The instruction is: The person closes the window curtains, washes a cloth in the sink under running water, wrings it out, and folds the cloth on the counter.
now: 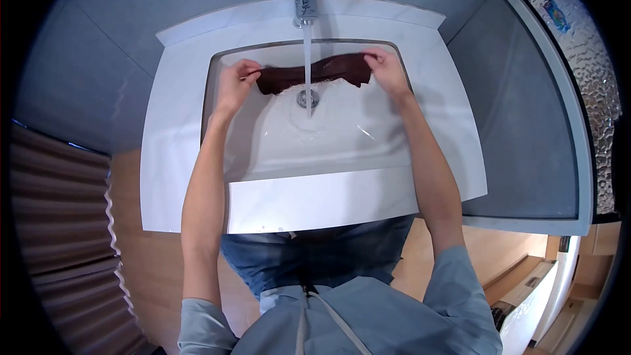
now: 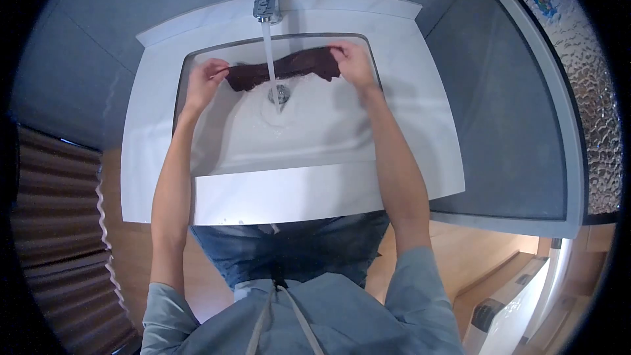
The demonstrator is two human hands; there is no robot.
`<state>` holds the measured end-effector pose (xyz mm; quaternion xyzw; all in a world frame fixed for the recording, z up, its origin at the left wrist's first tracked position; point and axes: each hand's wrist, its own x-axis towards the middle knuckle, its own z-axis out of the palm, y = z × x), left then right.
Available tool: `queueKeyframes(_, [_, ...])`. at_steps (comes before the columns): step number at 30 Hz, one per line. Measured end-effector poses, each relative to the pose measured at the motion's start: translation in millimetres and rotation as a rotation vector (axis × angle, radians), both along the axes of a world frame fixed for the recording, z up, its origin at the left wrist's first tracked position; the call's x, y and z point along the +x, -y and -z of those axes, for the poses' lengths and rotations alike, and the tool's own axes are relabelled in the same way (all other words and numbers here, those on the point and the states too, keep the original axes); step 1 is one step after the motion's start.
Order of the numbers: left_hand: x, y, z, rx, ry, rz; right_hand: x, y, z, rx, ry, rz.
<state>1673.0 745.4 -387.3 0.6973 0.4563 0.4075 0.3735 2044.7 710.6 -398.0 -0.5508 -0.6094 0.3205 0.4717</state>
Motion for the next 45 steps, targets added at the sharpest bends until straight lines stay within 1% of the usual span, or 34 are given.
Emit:
queueKeyframes(1, [-4.0, -0.8, 3.2, 0.004, -0.107, 0.040, 5.6, -1.1, 7.9, -0.055, 0.092, -0.067])
queueKeyframes(4, [-10.7, -0.7, 23.8, -0.141, -0.386, 0.207, 8.5, 9.0, 8.7, -0.288, 0.561, -0.287])
queueKeyframes(5, [-8.9, 1.5, 22.5, -0.123, -0.493, 0.271, 5.1, 11.4, 6.2, -0.329, 0.624, -0.339])
queueKeyframes(8, [-5.8, 5.7, 18.7, -0.176, -0.514, 0.270, -1.9, 13.7, 0.2, -0.362, 0.573, -0.348])
queueKeyframes(11, [-8.0, 4.8, 19.2, -0.209, -0.574, 0.337, -1.4, 18.5, -2.0, -0.385, 0.643, -0.422])
queueKeyframes(14, [-6.9, 9.1, 10.8, -0.286, -0.660, 0.433, -6.5, 17.5, -11.9, -0.582, 0.634, -0.512])
queueKeyframes(17, [-2.5, 12.8, 7.3, -0.310, -0.704, 0.544, -15.6, 23.0, -16.8, -0.612, 0.678, -0.521])
queueKeyframes(20, [8.6, 24.2, 3.5, -0.268, -0.760, 0.232, -18.6, 23.9, -15.6, -0.636, 0.607, -0.489])
queueKeyframes(22, [9.5, 7.8, 23.8, -0.127, -0.799, 0.260, -20.5, 20.2, -13.1, -0.566, 0.653, -0.334])
queueKeyframes(23, [12.4, 6.7, 21.5, -0.055, -0.818, 0.274, -20.3, 17.4, -9.2, -0.530, 0.674, -0.256])
queueKeyframes(26, [21.2, 20.8, 19.7, 0.182, -0.990, 0.110, -22.5, 13.3, 4.8, -0.268, 0.831, -0.082])
queueKeyframes(29, [31.9, 22.1, 21.1, 0.070, -1.111, 0.146, -28.5, 14.2, 13.2, -0.236, 1.002, -0.099])
queueKeyframes(32, [36.5, 21.6, 23.3, 0.011, -1.023, 0.164, -41.0, 21.3, 10.2, -0.298, 1.106, -0.132])
queueKeyframes(35, [37.4, 25.4, 20.5, 0.037, -0.991, 0.223, -46.7, 19.2, 9.8, -0.359, 1.057, -0.169])
queueKeyframes(38, [41.7, 30.4, 17.9, 0.049, -1.055, 0.263, -48.1, 22.0, 10.5, -0.259, 1.055, -0.194])
queueKeyframes(41, [43.8, 32.5, 20.4, 0.060, -1.021, 0.302, -50.5, 22.4, 10.9, -0.298, 1.052, -0.251])
queueKeyframes(44, [45.5, 36.1, 19.8, 0.078, -0.965, 0.339, -53.7, 21.8, 11.1, -0.344, 1.108, -0.294])
queueKeyframes(45, [45.9, 37.4, 20.4, 0.119, -0.955, 0.343, -54.1, 22.6, 9.6, -0.345, 1.103, -0.298])
